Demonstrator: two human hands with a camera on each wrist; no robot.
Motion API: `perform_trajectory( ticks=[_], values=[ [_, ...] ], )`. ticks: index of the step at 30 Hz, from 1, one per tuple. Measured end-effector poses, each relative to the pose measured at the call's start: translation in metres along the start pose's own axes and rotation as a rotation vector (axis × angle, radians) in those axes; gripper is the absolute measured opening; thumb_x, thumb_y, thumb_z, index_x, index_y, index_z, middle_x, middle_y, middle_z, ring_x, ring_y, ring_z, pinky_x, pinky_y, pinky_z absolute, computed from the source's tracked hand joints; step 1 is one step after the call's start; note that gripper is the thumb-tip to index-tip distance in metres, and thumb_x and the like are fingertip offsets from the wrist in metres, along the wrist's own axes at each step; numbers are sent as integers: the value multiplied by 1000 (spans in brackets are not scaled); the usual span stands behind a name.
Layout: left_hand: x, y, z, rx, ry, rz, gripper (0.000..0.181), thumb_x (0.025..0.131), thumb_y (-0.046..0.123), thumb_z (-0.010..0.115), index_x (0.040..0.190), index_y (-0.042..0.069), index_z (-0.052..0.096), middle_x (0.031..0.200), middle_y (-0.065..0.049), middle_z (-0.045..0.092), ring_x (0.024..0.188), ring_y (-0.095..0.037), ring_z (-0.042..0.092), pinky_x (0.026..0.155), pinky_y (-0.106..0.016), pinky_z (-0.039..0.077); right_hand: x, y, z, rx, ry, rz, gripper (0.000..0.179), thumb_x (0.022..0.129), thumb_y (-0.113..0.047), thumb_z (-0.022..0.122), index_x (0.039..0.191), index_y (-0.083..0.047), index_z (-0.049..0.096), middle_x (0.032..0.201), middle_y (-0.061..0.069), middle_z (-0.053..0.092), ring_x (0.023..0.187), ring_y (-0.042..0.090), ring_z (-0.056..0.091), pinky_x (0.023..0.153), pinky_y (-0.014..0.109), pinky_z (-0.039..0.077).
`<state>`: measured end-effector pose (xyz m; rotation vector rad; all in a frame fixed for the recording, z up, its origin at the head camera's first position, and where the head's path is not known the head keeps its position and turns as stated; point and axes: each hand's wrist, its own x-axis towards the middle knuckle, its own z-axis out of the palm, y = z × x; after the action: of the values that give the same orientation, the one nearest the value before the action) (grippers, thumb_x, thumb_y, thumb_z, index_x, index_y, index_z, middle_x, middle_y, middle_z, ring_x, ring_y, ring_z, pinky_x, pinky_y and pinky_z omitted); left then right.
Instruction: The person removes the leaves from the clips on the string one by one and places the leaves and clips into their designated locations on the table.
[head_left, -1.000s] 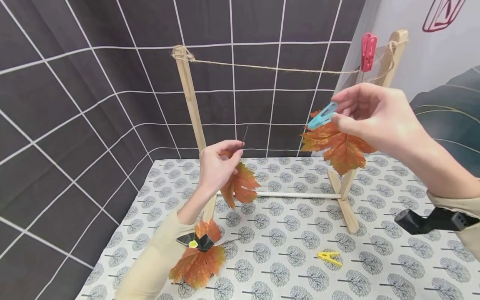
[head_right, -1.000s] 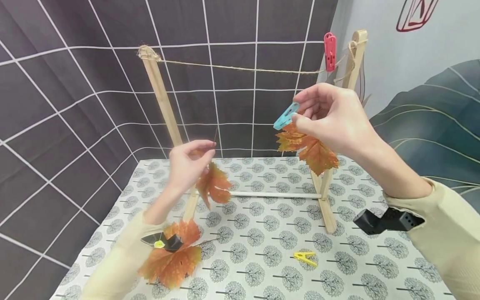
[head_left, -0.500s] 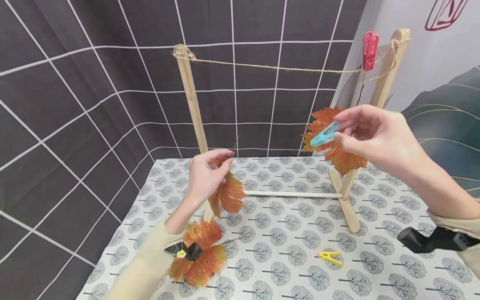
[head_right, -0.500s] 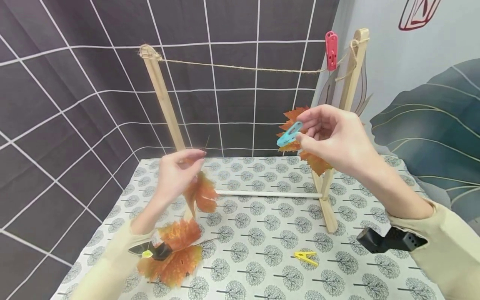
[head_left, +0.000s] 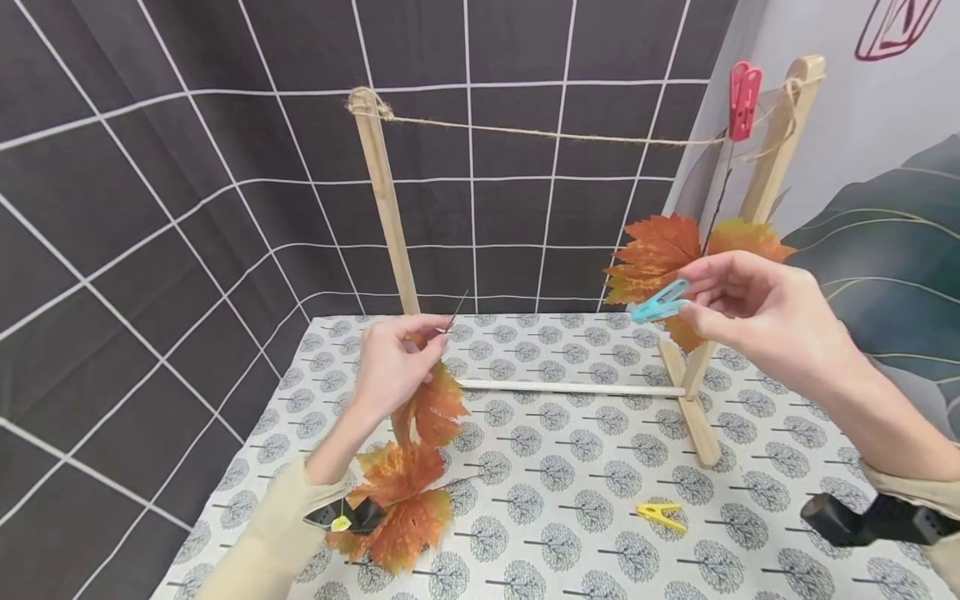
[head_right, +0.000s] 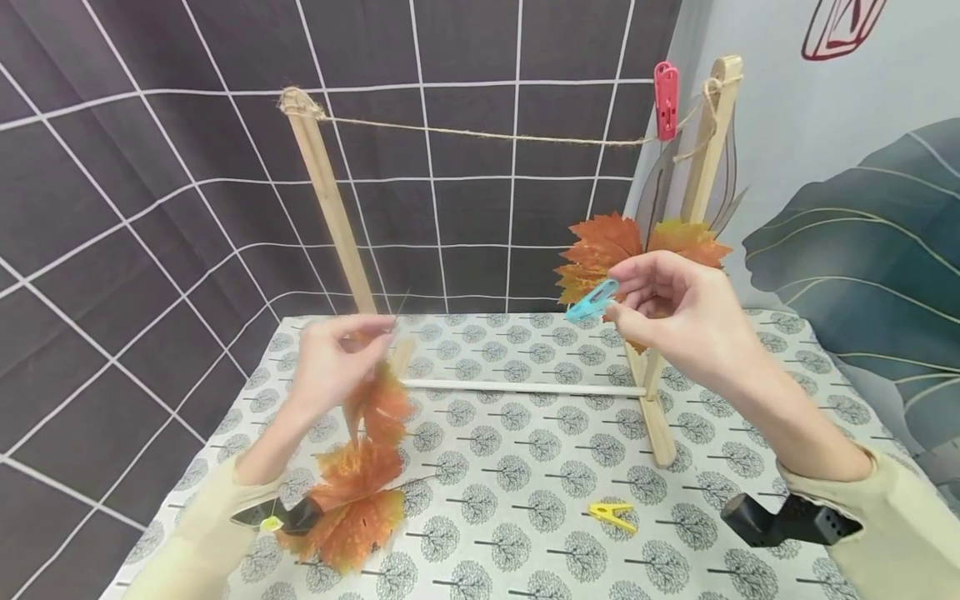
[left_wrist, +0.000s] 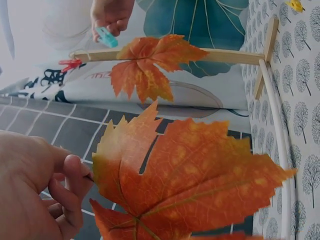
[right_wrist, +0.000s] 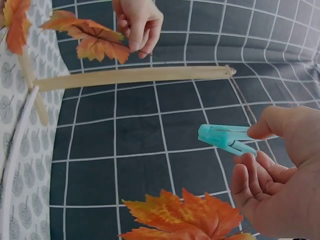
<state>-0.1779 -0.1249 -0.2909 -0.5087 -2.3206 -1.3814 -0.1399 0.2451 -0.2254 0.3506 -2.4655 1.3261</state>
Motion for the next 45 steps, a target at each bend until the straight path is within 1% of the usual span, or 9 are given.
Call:
perform_trajectory(
  ticks=[6, 10, 17, 24, 28, 32, 36, 41, 45],
  values=[
    [-6, -5, -8, 41, -54, -67, 22, 85, -4, 73, 105, 3, 77, 84, -12, 72, 41, -17, 57, 39, -27, 47, -8, 12, 1, 56, -12, 1, 31, 86, 7, 71, 113, -7, 66, 91, -5, 70, 77, 8, 64, 66, 13, 52],
    [-9, -8, -12, 75, -72, -74, 23, 85, -5, 72, 106, 4, 77, 82, -10, 72, 42, -16, 57, 39, -28, 48, -13, 20, 2, 102, -35, -15, 33, 86, 9, 70, 111, -11, 67, 91, -4, 71, 77, 7, 65, 66, 13, 53],
    [-13, -11, -17, 105, -126, -106, 24, 85, -6, 71, 106, 3, 77, 80, -8, 71, 44, -16, 56, 39, -27, 47, -23, 30, 4, 97, -49, 30, 31, 86, 7, 71, 113, -9, 66, 93, -2, 72, 78, 8, 67, 67, 15, 54],
    [-17, -14, -21, 191, -168, -90, 23, 83, -5, 72, 103, 2, 77, 75, -6, 71, 42, -12, 54, 37, -25, 39, -30, 41, 6, 142, -56, 73, 32, 86, 8, 72, 112, -9, 66, 92, -2, 72, 78, 8, 67, 66, 16, 55],
    [-20, -16, -22, 239, -203, -97, 22, 82, -4, 73, 101, 5, 78, 67, -2, 69, 41, -10, 51, 36, -23, 36, -32, 46, 7, 158, -52, 51, 32, 85, 11, 71, 110, -9, 67, 91, -1, 72, 77, 8, 67, 64, 17, 55],
    [-22, -20, -24, 290, -231, -92, 20, 82, -4, 74, 99, 6, 79, 73, -3, 70, 48, -10, 51, 37, -24, 38, -35, 53, 7, 175, -63, 50, 35, 85, 13, 69, 111, -10, 67, 92, -2, 72, 78, 8, 67, 66, 17, 55],
    [-25, -24, -26, 344, -253, -72, 19, 81, -4, 75, 97, 6, 79, 77, -4, 72, 57, -12, 52, 41, -24, 40, -39, 59, 7, 174, -79, 96, 35, 87, 10, 70, 113, -12, 66, 94, -3, 71, 80, 7, 66, 68, 16, 55],
    [-29, -30, -27, 398, -291, -67, 20, 81, -2, 75, 97, 9, 80, 78, -1, 72, 57, -10, 51, 42, -25, 40, -45, 67, 7, 174, -82, 110, 34, 87, 8, 71, 115, -11, 66, 95, -2, 71, 80, 8, 66, 69, 16, 54],
    [-33, -34, -28, 405, -303, -86, 22, 80, -3, 74, 98, 10, 80, 89, -5, 74, 58, -10, 51, 42, -25, 41, -49, 73, 9, 187, -81, 108, 35, 86, 10, 71, 115, -11, 67, 96, -2, 72, 81, 8, 67, 68, 16, 54]
  ],
)
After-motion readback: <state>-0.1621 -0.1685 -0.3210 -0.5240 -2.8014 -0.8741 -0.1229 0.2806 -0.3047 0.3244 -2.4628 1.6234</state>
